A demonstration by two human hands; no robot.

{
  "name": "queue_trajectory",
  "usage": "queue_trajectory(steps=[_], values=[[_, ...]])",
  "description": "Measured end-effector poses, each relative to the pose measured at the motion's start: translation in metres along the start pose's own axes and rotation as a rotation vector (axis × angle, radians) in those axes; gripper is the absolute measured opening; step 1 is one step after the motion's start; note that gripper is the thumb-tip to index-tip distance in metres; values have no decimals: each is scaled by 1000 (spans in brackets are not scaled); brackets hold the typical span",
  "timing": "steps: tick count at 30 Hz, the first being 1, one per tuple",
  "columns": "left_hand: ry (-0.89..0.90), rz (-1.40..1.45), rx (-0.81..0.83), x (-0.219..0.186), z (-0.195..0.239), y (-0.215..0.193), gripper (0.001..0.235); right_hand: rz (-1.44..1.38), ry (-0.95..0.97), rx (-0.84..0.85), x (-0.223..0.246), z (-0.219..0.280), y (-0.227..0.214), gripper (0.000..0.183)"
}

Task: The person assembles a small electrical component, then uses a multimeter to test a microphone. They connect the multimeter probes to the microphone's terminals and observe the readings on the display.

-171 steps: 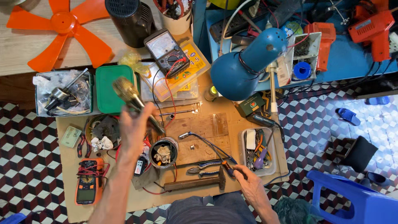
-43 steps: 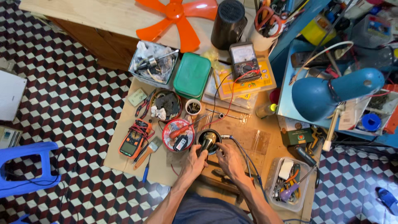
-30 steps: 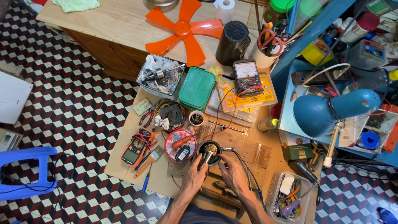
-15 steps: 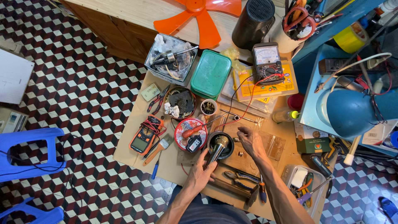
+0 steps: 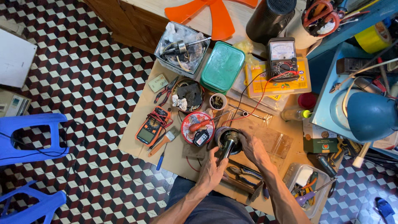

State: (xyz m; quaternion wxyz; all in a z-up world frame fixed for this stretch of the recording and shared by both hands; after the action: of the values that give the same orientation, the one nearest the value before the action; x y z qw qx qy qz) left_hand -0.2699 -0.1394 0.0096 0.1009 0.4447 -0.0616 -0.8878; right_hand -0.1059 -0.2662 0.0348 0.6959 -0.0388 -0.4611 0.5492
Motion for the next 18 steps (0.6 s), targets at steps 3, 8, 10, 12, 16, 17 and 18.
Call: queue_trajectory(steps=[3, 8, 10, 12, 16, 17, 18], values=[[9, 66, 54, 0, -3, 10, 70, -66, 25, -50, -17, 6, -4, 37], [-15, 127, 77, -13, -1, 17, 74, 65, -44, -71, -32, 5, 6, 30], [2, 102, 81, -23, 5, 16, 73, 70, -89, -109, -33, 10, 13, 27], [-4, 3, 84, -33, 16, 17, 73, 69, -143, -140, -34, 21, 14, 25], [0, -116, 123, -43, 20, 42, 72, -90, 65, -299, -48, 57, 1, 32], [10, -178, 149, -44, 12, 50, 71, -107, 93, -363, -55, 66, -7, 32], [25, -240, 174, -46, -2, 61, 70, -122, 119, -430, -63, 72, -17, 32]])
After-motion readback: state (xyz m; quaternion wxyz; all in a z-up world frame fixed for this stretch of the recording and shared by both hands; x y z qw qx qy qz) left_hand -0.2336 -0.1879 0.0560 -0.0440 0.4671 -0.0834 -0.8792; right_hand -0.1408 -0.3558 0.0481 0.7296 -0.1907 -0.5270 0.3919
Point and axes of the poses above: each hand's wrist, its own z-axis away from the middle knuckle, its own y-axis out of the palm, x = y × z, the point moved 1 cm from there along -z, towards the middle knuckle, and after that the axes turned 11 degrees about x, right-handed, at the moved point
